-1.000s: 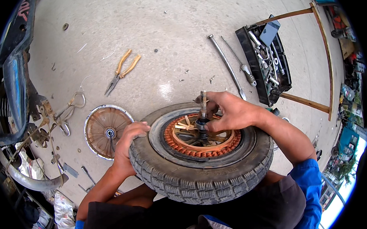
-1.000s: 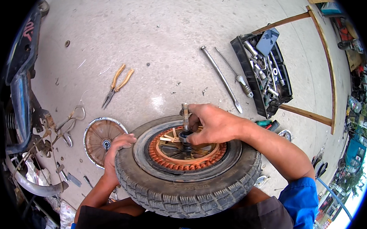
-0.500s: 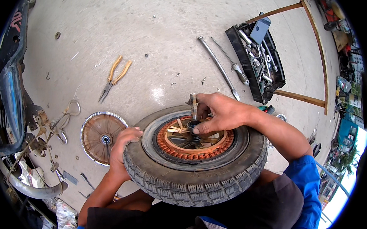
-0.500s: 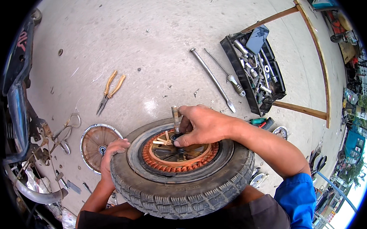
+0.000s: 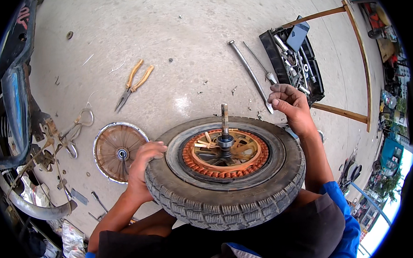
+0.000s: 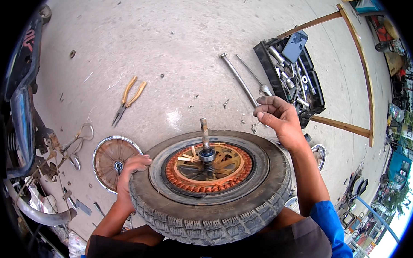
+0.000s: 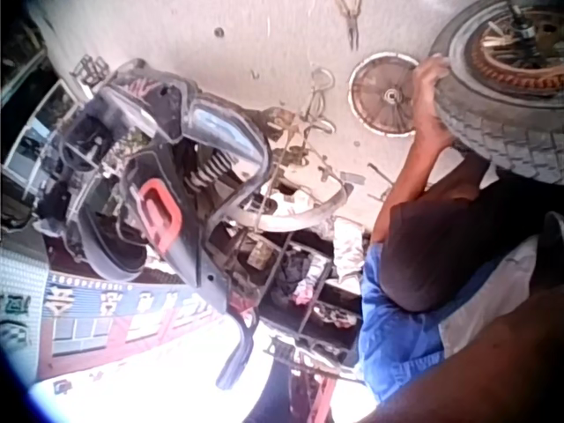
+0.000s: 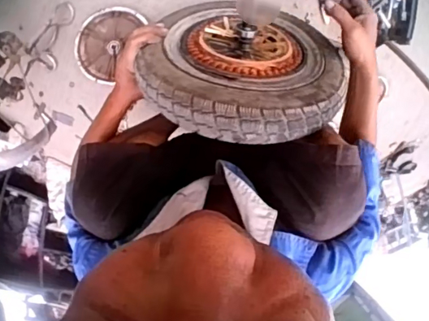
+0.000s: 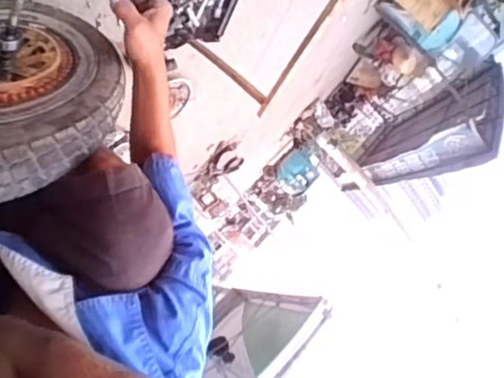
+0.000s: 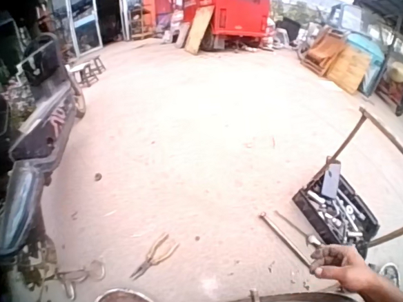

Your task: The person holds and rotates a scooter motor stator with a tire around it, then uses a tool to adjust the central shaft. They continue to rotate and inspect the assembly while seated on the floor in a workshop.

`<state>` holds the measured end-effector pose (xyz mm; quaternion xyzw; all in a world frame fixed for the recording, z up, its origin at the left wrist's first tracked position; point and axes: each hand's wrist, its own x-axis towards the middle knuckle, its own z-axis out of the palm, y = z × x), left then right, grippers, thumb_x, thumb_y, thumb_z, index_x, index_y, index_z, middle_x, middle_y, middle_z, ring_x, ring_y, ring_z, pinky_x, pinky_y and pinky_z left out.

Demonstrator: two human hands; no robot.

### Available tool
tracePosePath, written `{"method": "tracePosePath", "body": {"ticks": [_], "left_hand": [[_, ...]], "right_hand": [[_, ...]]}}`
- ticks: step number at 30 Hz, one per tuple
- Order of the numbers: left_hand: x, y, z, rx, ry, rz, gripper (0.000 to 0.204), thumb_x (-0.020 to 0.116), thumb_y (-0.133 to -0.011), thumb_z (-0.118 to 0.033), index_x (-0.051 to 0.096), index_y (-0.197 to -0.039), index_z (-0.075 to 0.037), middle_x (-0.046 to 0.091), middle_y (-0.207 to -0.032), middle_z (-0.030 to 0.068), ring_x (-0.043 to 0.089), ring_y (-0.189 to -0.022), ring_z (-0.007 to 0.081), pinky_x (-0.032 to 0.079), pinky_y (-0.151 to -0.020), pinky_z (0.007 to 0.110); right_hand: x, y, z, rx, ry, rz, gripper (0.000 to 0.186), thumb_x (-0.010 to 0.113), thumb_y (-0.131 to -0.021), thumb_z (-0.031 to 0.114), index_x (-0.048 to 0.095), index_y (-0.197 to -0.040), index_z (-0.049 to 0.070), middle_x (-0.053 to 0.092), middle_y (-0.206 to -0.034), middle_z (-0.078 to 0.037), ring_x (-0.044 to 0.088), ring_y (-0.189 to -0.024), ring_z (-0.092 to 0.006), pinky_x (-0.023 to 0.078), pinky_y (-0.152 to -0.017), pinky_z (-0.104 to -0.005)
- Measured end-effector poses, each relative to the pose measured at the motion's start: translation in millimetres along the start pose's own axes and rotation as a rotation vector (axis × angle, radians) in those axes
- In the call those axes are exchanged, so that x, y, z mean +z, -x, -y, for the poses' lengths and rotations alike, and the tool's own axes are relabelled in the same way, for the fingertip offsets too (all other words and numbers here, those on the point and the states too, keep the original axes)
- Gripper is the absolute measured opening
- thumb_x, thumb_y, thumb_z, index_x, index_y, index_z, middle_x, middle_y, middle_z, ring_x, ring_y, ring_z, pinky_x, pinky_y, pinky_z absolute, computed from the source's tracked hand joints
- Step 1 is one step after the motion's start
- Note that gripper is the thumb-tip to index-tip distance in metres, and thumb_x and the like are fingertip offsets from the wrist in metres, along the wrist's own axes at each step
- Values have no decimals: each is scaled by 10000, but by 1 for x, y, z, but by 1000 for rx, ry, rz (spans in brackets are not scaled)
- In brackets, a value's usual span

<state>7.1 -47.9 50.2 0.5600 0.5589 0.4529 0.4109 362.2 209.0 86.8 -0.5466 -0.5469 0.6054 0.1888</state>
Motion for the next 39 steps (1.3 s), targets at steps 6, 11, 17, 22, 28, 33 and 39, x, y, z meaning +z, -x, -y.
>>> {"method": "tracePosePath", "body": {"ticks": [6,11,17,22,28,33,39], "left_hand": [[3,0,-3,6,10,-3,708,960,-625,-223,571,-1191,-51,642,-1261,166,590,-1225,359,422,-1089,498],[5,2,-4,7,-7,-11,708,961,-621,-205,571,-1191,-49,642,-1255,162,585,-1226,360,426,-1083,489],[5,3,-5,-9,-4,-17,712,964,-616,-211,573,-1190,-52,642,-1258,157,583,-1231,359,418,-1094,495],[5,2,-6,-3,4,-15,717,965,-611,-215,576,-1191,-54,640,-1262,154,583,-1236,357,409,-1105,497],[5,3,-4,-9,8,-10,716,963,-613,-217,575,-1193,-57,636,-1272,153,584,-1240,350,401,-1114,498],[5,4,-3,-13,10,-16,711,961,-618,-215,575,-1193,-56,637,-1270,153,582,-1240,348,400,-1115,497],[6,4,-2,-1,19,-20,720,966,-623,-218,571,-1201,-51,637,-1269,161,579,-1239,355,399,-1112,503]], "right_hand": [[-21,21,-53,69,-180,-101,348,786,-875,81,657,-1172,-46,705,-882,-48,605,-741,-100,481,-683,-242],[-12,32,-68,121,-539,-187,220,762,-918,106,655,-1072,-8,615,-801,-58,523,-675,-140,452,-657,-282],[-3,40,-73,87,-718,-254,210,691,-978,202,611,-1036,16,548,-741,-41,471,-678,-151,431,-676,-304],[-4,42,-74,98,-722,-246,232,694,-984,245,607,-1032,35,540,-721,-30,477,-671,-148,431,-669,-304],[-5,40,-73,88,-715,-229,247,695,-985,273,603,-1020,47,527,-693,-14,476,-656,-143,425,-651,-302],[-3,40,-73,109,-748,-250,271,698,-975,286,605,-1039,40,528,-695,-15,481,-665,-149,426,-658,-304],[-5,42,-77,135,-805,-239,298,673,-967,265,595,-1105,13,550,-737,-30,499,-702,-170,436,-691,-311]]}}
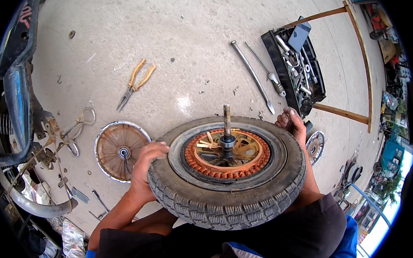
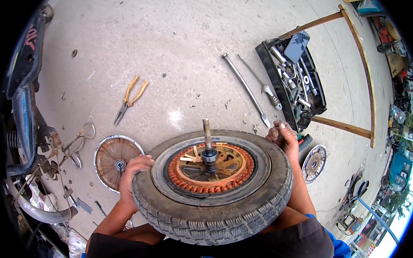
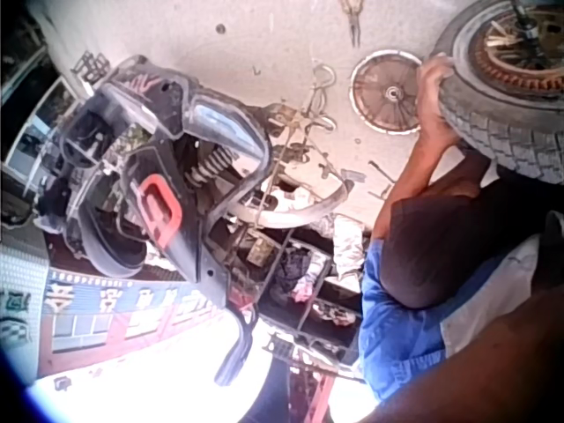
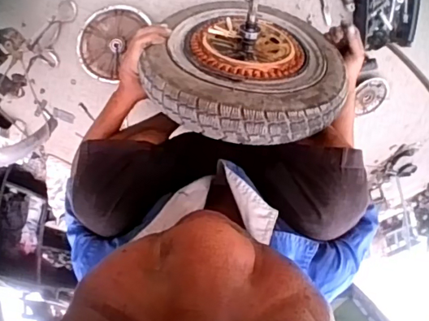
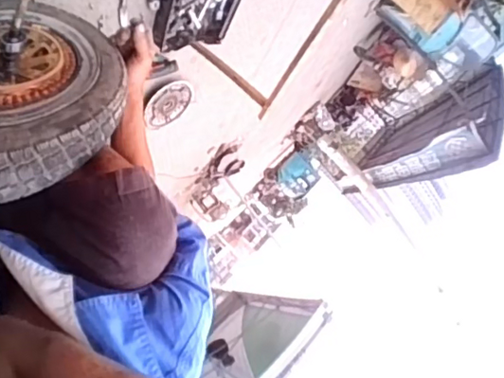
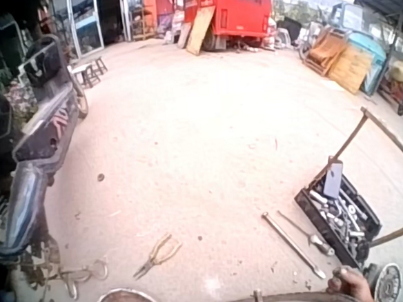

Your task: The person holds and rotates a scooter motor stator with a tire around it, then uses a tool to adjust the central shaft. They continue to rotate and inspect the assembly while seated on the floor in a workshop.

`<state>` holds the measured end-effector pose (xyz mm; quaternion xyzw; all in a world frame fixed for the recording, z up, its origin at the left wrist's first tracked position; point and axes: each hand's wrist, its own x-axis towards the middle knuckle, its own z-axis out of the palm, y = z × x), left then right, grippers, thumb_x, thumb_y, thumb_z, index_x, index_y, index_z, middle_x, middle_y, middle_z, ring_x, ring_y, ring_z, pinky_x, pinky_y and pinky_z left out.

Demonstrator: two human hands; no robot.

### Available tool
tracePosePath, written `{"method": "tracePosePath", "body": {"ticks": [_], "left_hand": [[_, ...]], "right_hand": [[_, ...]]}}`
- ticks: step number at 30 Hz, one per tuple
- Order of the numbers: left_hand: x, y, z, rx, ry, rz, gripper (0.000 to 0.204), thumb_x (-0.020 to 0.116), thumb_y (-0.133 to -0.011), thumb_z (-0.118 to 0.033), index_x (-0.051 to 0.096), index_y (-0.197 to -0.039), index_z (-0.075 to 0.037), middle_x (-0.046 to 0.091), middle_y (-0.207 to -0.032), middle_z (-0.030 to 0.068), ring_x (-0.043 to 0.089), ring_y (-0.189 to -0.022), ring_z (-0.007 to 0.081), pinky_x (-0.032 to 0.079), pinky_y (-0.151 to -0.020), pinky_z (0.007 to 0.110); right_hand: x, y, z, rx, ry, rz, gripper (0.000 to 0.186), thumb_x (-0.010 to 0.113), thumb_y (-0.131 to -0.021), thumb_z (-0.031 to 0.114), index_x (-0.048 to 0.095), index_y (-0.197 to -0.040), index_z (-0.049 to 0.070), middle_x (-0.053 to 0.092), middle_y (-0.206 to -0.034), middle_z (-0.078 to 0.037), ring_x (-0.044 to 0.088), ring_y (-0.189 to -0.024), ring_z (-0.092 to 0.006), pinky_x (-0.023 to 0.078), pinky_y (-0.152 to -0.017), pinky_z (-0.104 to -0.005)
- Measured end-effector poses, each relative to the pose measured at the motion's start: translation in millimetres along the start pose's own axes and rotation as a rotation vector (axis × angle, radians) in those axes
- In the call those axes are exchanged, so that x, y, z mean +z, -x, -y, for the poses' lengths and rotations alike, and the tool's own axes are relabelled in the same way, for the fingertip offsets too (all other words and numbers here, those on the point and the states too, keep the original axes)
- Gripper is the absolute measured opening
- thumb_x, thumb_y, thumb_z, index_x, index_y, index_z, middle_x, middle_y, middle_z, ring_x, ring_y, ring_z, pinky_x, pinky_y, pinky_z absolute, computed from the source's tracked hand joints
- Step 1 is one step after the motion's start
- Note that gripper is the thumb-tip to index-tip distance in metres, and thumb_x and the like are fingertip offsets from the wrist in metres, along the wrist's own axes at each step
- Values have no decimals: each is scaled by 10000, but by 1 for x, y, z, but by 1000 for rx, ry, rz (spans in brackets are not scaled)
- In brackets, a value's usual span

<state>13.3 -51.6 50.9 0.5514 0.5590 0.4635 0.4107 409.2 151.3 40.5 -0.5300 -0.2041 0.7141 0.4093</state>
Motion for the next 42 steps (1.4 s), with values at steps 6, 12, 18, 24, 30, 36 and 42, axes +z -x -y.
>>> {"method": "tracePosePath", "body": {"ticks": [6,12,18,24,30,36,42], "left_hand": [[0,-1,1,12,20,1,730,972,-621,-218,567,-1203,-46,634,-1271,172,571,-1240,365,417,-1094,502],[1,0,3,5,36,-7,722,967,-640,-222,552,-1201,-37,634,-1269,180,568,-1239,363,428,-1083,499],[1,0,3,16,2,-8,732,967,-639,-240,543,-1196,-28,636,-1249,196,575,-1227,369,434,-1079,504],[1,0,7,36,-1,-11,746,974,-629,-258,542,-1190,-22,638,-1235,199,593,-1201,372,444,-1071,505],[1,-1,6,24,1,-11,748,978,-624,-266,546,-1185,-22,637,-1233,200,594,-1205,367,443,-1073,503],[2,0,6,14,13,-16,742,977,-626,-262,551,-1184,-22,635,-1234,197,589,-1212,367,444,-1070,500],[1,0,6,21,0,-15,736,975,-627,-253,552,-1183,-23,635,-1232,196,589,-1213,370,447,-1064,498]], "right_hand": [[-3,-1,0,-2,-13,16,320,668,-955,248,587,-1138,-2,548,-760,-41,498,-729,-173,429,-707,-311],[-2,-1,1,7,-20,19,332,671,-953,249,588,-1149,-7,550,-784,-51,490,-741,-173,426,-705,-311],[-3,-1,-1,11,-39,17,327,667,-964,249,590,-1156,-4,541,-786,-44,488,-745,-170,431,-708,-313],[-11,-4,-2,26,-75,44,328,663,-967,242,589,-1168,-6,543,-794,-44,491,-752,-169,433,-707,-314],[-6,-2,-2,15,-55,34,325,675,-957,246,597,-1158,4,548,-791,-42,498,-755,-170,436,-711,-311],[-7,-2,-2,16,-52,36,311,676,-956,248,607,-1143,10,557,-787,-42,499,-747,-172,436,-714,-311],[-5,-2,-2,10,-45,26,313,673,-957,249,603,-1144,8,554,-787,-43,497,-749,-174,435,-718,-311]]}}
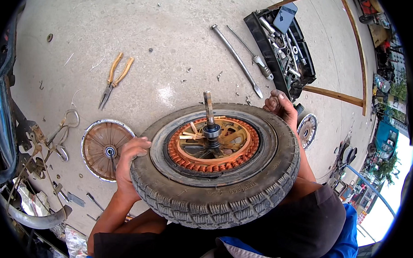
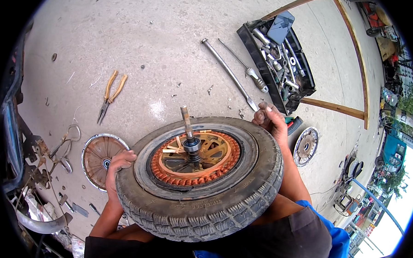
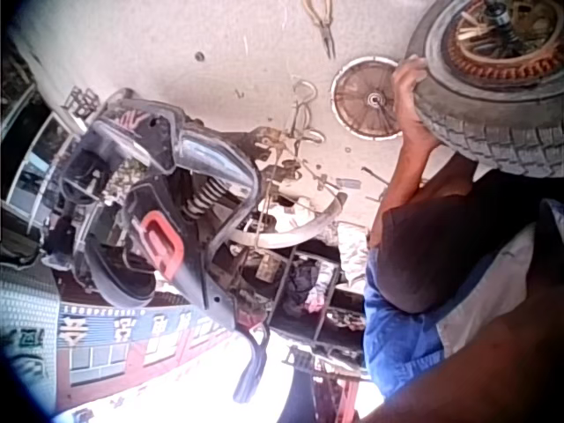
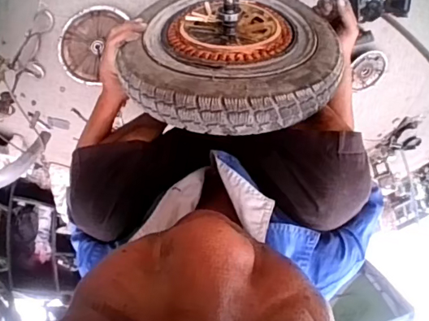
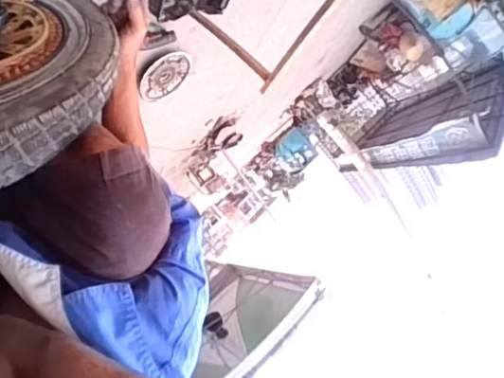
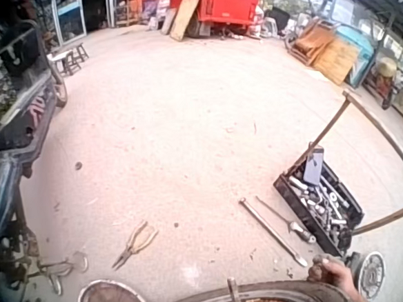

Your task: The person holds and rotates a scooter motor stator with a tire around it, then uses a tool to adjust the central shaft. They continue to rotate and inspect the assembly while seated on the floor in a workshop.

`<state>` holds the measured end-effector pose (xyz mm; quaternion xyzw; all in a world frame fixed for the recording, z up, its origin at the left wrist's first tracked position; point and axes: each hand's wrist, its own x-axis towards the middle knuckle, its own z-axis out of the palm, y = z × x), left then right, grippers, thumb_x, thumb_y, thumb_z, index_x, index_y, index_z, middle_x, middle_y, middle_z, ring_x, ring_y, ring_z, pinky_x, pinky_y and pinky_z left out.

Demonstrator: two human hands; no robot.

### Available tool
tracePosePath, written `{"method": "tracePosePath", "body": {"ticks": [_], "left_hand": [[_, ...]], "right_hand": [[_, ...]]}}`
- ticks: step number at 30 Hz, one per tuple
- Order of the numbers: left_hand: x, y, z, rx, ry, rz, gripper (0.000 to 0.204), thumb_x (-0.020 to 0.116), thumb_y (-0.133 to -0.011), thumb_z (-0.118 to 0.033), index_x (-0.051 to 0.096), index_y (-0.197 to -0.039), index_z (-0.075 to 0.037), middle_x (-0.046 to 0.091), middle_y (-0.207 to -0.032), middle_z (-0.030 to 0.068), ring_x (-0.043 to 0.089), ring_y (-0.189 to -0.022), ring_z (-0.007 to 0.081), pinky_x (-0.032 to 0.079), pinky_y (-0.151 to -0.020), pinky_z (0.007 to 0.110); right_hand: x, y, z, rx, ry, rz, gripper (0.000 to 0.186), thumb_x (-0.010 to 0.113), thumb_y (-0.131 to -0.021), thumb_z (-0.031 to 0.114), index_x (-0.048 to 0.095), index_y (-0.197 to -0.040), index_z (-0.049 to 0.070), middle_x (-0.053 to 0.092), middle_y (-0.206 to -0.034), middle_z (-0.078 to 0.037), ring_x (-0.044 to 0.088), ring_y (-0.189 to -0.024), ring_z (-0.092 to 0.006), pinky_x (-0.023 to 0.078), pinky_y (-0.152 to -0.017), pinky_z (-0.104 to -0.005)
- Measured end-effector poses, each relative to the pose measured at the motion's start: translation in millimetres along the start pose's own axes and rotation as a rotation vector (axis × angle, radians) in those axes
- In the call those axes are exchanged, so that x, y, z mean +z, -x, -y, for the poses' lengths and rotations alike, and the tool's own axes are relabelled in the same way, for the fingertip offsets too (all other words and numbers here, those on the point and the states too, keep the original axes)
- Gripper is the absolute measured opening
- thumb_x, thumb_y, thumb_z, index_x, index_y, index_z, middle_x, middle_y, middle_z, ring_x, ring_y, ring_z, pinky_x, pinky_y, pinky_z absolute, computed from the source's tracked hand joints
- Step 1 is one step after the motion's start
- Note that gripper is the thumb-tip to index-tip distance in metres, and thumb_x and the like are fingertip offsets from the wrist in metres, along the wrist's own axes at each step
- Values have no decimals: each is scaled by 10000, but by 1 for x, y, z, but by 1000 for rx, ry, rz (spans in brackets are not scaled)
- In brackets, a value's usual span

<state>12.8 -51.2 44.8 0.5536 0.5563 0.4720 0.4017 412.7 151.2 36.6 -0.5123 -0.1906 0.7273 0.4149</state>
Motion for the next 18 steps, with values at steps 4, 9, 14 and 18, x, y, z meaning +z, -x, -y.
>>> {"method": "tracePosePath", "body": {"ticks": [4,9,14,18], "left_hand": [[0,0,1,-5,-11,5,735,976,-626,-253,551,-1182,-25,635,-1228,194,588,-1211,372,449,-1061,498],[0,-1,-2,7,-8,-3,736,979,-627,-262,549,-1177,-27,635,-1227,194,589,-1208,369,448,-1061,497],[1,0,1,11,-2,2,736,980,-630,-264,549,-1176,-22,637,-1239,202,585,-1217,371,446,-1062,498],[0,0,2,14,10,2,736,978,-631,-259,550,-1180,-19,637,-1250,205,583,-1225,372,446,-1061,500]], "right_hand": [[7,2,0,-8,20,-34,294,659,-967,253,603,-1133,18,533,-761,-10,468,-728,-141,401,-676,-290],[6,1,1,-1,12,-22,305,664,-960,255,599,-1136,15,529,-763,-10,464,-725,-140,398,-674,-291],[-3,-2,-1,-14,13,-11,354,684,-939,255,589,-1161,-4,546,-790,-42,494,-749,-171,432,-707,-314],[2,0,0,-5,4,-15,339,678,-942,246,593,-1156,-3,544,-788,-43,492,-748,-172,431,-703,-313]]}}
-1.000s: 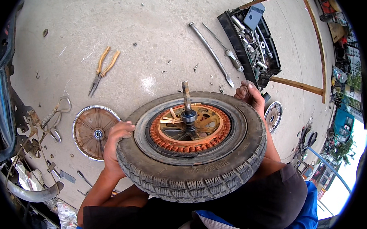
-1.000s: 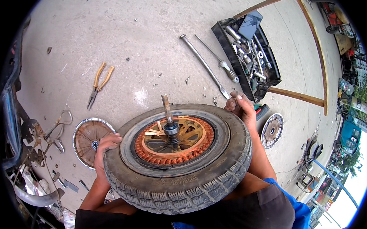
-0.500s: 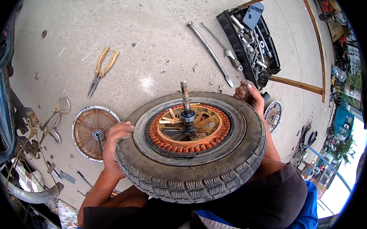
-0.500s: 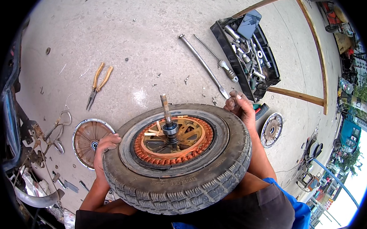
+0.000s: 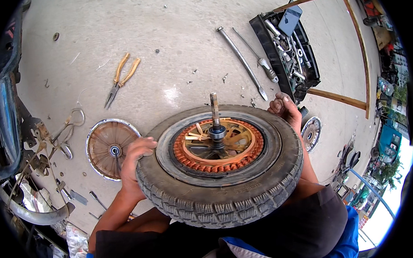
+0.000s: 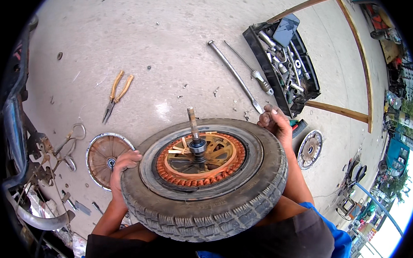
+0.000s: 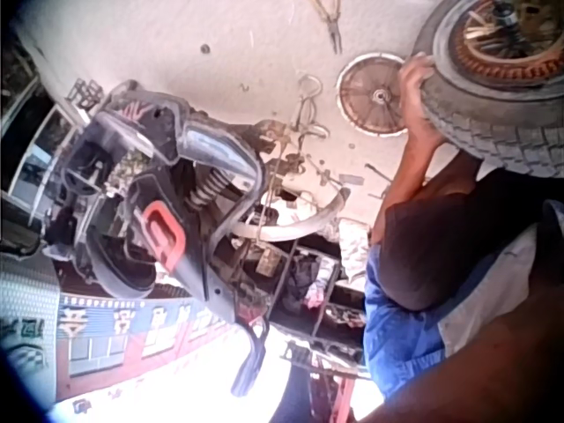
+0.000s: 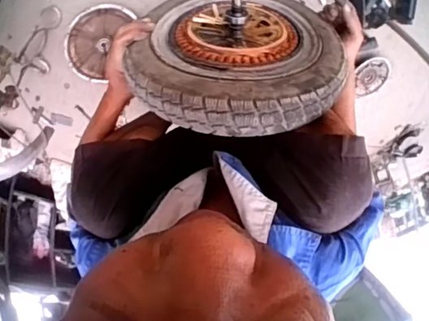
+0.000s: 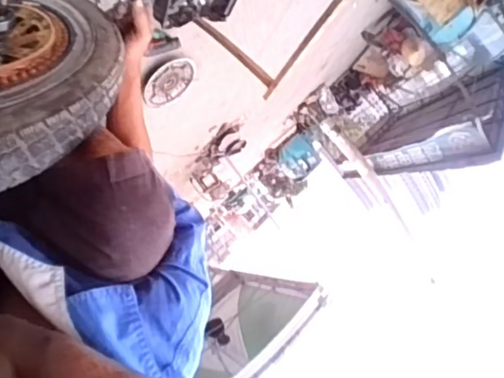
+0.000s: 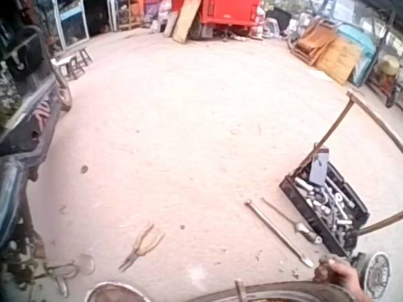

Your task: The person holds and rotates a scooter motor stator with a tire around it, then uses a tool to adjust the central shaft. They continue to rotate and inspect the assembly while seated on the floor in a workshop.

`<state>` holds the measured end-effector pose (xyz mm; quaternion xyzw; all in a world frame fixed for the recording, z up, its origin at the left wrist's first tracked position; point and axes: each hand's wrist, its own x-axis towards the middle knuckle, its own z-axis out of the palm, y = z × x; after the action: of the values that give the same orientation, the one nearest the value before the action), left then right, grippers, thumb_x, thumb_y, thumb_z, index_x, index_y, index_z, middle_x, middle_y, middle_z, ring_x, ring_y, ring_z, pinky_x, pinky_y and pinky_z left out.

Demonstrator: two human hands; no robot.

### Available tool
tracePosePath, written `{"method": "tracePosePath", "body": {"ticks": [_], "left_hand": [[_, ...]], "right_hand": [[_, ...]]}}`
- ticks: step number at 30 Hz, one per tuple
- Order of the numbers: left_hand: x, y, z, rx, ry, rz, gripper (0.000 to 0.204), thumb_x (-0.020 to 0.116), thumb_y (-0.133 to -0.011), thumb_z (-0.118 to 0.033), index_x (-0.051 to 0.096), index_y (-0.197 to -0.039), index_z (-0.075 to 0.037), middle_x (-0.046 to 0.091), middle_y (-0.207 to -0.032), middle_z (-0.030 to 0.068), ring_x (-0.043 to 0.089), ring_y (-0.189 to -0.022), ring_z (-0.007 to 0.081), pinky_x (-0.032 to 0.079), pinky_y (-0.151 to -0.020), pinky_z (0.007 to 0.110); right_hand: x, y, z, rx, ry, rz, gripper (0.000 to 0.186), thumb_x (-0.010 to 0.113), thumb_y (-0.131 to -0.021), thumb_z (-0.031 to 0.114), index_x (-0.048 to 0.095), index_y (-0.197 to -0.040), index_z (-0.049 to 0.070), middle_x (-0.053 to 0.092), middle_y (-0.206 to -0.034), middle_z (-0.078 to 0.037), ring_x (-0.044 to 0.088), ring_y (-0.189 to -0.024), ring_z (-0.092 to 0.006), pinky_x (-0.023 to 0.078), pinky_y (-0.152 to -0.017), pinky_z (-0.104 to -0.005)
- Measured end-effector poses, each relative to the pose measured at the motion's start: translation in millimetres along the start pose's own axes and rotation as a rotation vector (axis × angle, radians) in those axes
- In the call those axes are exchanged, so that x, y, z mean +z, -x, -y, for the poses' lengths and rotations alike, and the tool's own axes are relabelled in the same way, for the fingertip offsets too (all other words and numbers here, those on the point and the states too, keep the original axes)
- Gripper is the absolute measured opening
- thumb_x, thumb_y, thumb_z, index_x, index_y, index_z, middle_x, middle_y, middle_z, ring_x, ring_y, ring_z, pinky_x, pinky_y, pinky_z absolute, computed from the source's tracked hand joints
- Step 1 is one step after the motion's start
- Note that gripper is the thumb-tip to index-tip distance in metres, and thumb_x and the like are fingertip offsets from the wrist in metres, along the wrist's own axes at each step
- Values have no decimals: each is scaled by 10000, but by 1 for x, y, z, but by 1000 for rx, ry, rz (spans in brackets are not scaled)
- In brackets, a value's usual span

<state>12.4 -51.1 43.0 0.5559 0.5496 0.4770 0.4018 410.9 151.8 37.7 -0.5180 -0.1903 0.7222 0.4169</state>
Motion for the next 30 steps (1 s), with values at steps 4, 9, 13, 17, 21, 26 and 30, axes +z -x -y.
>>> {"method": "tracePosePath", "body": {"ticks": [4,9,13,17,21,26,30], "left_hand": [[-1,0,-2,1,-18,8,733,976,-633,-255,553,-1185,-22,638,-1256,202,583,-1228,371,444,-1063,503],[0,-2,-5,4,-13,12,729,973,-630,-243,556,-1187,-28,639,-1260,196,586,-1221,374,438,-1068,508],[-1,-1,-5,0,-15,11,730,971,-629,-237,558,-1194,-33,642,-1261,189,591,-1214,367,430,-1076,510],[0,0,-6,-3,-21,2,726,967,-628,-233,562,-1199,-39,644,-1262,179,592,-1215,365,420,-1086,508],[-1,0,-5,-4,-9,3,716,963,-627,-228,569,-1194,-40,643,-1263,172,590,-1221,367,417,-1088,506],[-1,-2,-7,-9,2,7,706,959,-628,-223,568,-1186,-37,640,-1259,168,588,-1231,364,426,-1079,503],[-4,-4,-9,-24,-13,-9,696,953,-630,-203,567,-1182,-30,639,-1253,165,588,-1241,361,437,-1077,491]], "right_hand": [[-1,1,-2,2,-14,-2,321,671,-948,242,598,-1151,5,547,-785,-47,491,-749,-173,429,-703,-311],[-4,0,-2,-3,-26,23,328,676,-937,250,599,-1150,12,556,-791,-53,490,-739,-182,427,-705,-321],[-4,3,-4,-9,-46,15,338,666,-930,251,593,-1160,15,614,-845,-87,573,-808,-218,483,-787,-354],[-13,7,-14,38,-129,50,359,632,-940,284,607,-1162,3,680,-1015,-143,636,-1038,-293,495,-983,-435],[3,22,-20,-11,-120,106,346,574,-960,320,674,-1040,-2,692,-1065,-169,579,-1214,-346,377,-1151,-513],[-4,16,-25,-33,-115,105,316,549,-954,276,662,-812,18,665,-900,-137,585,-1156,-344,341,-1172,-507],[12,13,-19,14,-113,59,299,567,-923,269,636,-758,28,638,-832,-130,583,-1064,-317,374,-1116,-470]]}}
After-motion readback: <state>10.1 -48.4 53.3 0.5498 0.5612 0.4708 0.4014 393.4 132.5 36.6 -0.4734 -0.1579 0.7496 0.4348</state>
